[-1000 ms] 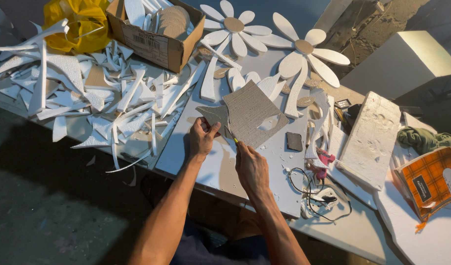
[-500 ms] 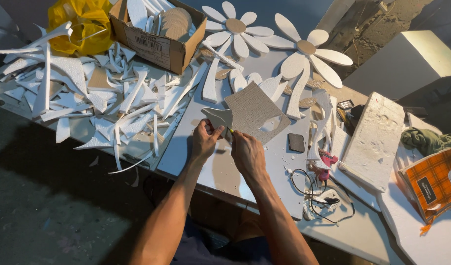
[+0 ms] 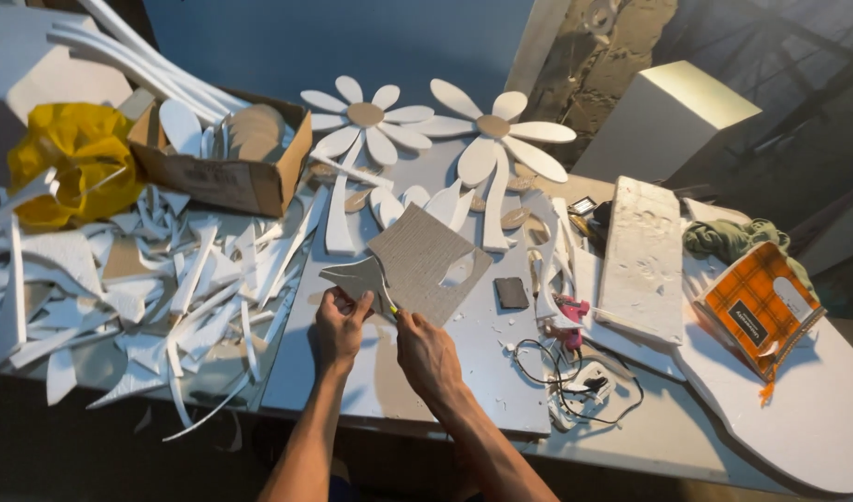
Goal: Sanding the edges of a foam cutout decoration to smooth them using a small hand tool.
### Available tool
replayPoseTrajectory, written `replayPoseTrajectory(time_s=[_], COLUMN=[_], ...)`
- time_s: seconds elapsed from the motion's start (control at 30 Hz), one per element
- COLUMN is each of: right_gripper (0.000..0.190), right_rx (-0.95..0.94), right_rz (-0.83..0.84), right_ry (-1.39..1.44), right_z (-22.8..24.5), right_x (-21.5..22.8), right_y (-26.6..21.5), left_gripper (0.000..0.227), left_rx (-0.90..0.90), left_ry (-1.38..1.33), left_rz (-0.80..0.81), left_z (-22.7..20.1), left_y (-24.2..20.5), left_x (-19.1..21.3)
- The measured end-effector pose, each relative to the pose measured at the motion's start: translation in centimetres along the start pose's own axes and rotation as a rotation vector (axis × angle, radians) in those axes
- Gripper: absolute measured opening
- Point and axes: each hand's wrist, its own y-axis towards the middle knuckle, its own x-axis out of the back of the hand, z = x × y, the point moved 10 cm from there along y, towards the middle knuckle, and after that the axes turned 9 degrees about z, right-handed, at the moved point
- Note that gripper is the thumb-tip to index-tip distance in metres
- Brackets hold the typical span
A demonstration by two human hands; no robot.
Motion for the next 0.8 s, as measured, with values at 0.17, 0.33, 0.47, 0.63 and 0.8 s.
replayPoseTrajectory(time_s=[0.17,0.33,0.47,0.63,0.8], right_gripper=[0.022,0.024,0.023,0.024,0.039], right_rx=[-0.017,-0.044,-0.054,-0.078,-0.082], right_rz=[0.000,0.022,0.017,0.029,0.021], right_ry=[-0.001,0.014,0.023,0.050,0.213], right_z=[0.9,1.2,0.8,0.0,-0.3], right_x=[2.3,3.1,2.0,1.1,-0.3], right_y=[-0.1,-0.5,-0.6,-0.7,-1.5], left_gripper=[0.046,0.046,0.043,0.042,0.042], left_rx=[0.004,-0.001,-0.008,0.006,-0.035], left_ry=[-0.127,-0.133,-0.158,-0.093,0.107], left_rz=[0.060,0.051,0.058,0.080,0.018], left_z=[2.4,1.7,3.3,2.1,2.1], left_y=[1.7,1.0,2.2,1.7,1.4], left_x=[-1.1,-0.8,-1.1,-1.7,-0.9])
